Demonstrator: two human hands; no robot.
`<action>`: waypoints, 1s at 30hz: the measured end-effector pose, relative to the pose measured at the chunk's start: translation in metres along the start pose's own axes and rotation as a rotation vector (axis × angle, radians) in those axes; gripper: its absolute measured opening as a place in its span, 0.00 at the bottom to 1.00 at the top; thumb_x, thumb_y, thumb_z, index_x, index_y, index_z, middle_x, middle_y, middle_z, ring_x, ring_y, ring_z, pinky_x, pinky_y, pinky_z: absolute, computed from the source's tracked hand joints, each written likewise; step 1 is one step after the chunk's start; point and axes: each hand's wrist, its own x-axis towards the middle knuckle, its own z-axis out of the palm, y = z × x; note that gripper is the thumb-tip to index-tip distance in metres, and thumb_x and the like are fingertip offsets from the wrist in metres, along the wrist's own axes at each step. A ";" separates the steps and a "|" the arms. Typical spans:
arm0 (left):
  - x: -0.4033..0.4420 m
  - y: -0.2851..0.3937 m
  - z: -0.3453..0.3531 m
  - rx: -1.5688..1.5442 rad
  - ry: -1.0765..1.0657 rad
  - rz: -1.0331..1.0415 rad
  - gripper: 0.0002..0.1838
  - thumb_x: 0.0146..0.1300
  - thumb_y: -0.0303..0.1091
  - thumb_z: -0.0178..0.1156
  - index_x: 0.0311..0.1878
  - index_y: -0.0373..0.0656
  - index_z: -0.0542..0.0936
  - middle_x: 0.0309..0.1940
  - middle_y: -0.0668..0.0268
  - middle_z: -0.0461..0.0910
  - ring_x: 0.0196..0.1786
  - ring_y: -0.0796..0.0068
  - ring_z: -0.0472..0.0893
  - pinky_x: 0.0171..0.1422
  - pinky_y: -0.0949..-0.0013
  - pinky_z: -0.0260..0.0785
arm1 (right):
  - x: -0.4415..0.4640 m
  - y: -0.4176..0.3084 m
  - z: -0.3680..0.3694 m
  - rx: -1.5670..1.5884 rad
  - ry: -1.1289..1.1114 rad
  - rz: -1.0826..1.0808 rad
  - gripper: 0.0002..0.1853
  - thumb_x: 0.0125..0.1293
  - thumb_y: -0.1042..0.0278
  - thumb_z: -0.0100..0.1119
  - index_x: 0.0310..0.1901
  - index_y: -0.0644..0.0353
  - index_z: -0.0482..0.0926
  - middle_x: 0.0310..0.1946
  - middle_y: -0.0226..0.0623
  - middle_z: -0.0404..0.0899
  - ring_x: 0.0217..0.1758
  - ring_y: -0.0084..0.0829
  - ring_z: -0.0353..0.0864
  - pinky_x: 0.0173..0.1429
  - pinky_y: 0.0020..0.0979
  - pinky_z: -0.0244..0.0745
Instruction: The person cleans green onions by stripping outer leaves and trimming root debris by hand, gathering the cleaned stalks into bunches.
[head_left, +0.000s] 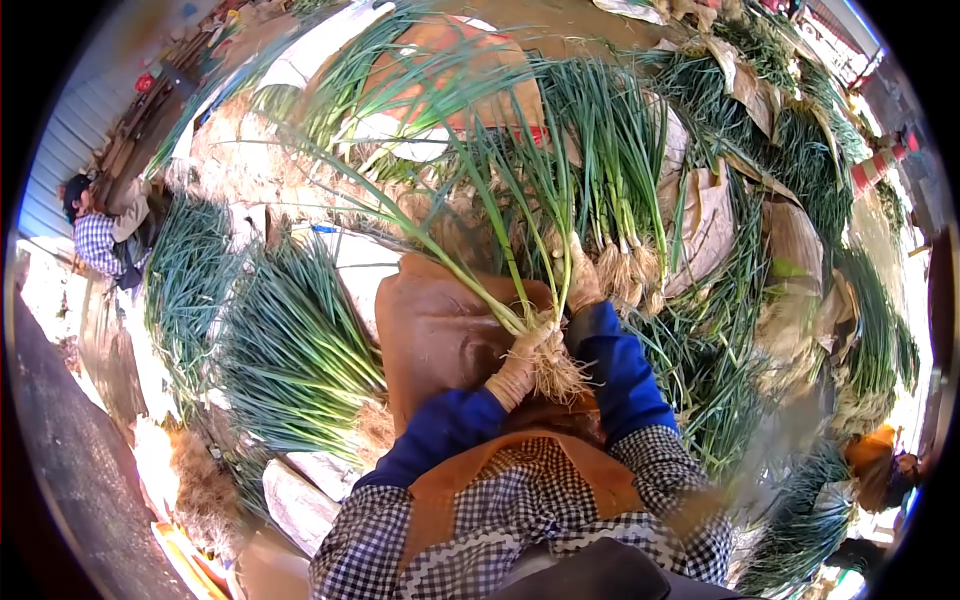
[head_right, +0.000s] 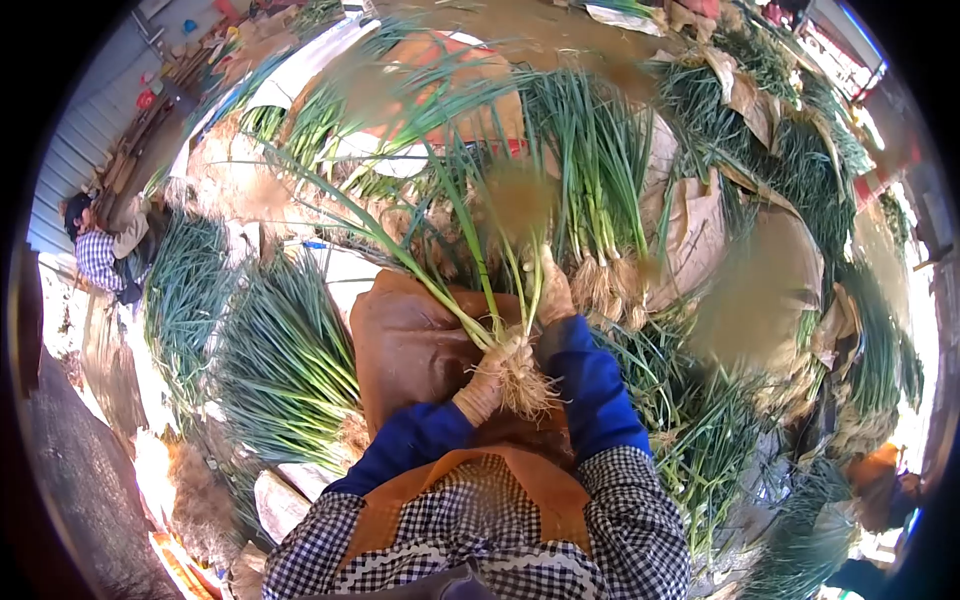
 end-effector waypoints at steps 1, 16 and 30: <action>-0.001 -0.001 0.001 -0.003 -0.022 0.009 0.14 0.59 0.35 0.59 0.47 0.41 0.74 0.27 0.69 0.73 0.26 0.77 0.73 0.26 0.76 0.68 | 0.010 0.020 -0.010 0.206 -0.135 0.006 0.22 0.67 0.45 0.45 0.27 0.54 0.74 0.13 0.21 0.62 0.14 0.18 0.61 0.17 0.19 0.54; 0.001 0.004 0.008 -0.034 0.071 -0.036 0.13 0.62 0.39 0.54 0.43 0.42 0.76 0.28 0.68 0.75 0.30 0.75 0.78 0.31 0.71 0.76 | -0.212 -0.021 -0.049 -1.176 -0.375 -0.044 0.13 0.62 0.60 0.58 0.28 0.62 0.79 0.16 0.36 0.74 0.18 0.26 0.72 0.25 0.29 0.70; 0.003 -0.004 -0.001 0.067 0.109 0.080 0.13 0.61 0.36 0.57 0.46 0.41 0.76 0.33 0.69 0.76 0.32 0.79 0.75 0.31 0.76 0.71 | -0.072 -0.043 -0.004 -1.396 0.314 -0.472 0.16 0.57 0.51 0.60 0.40 0.54 0.77 0.28 0.38 0.80 0.30 0.32 0.79 0.32 0.32 0.73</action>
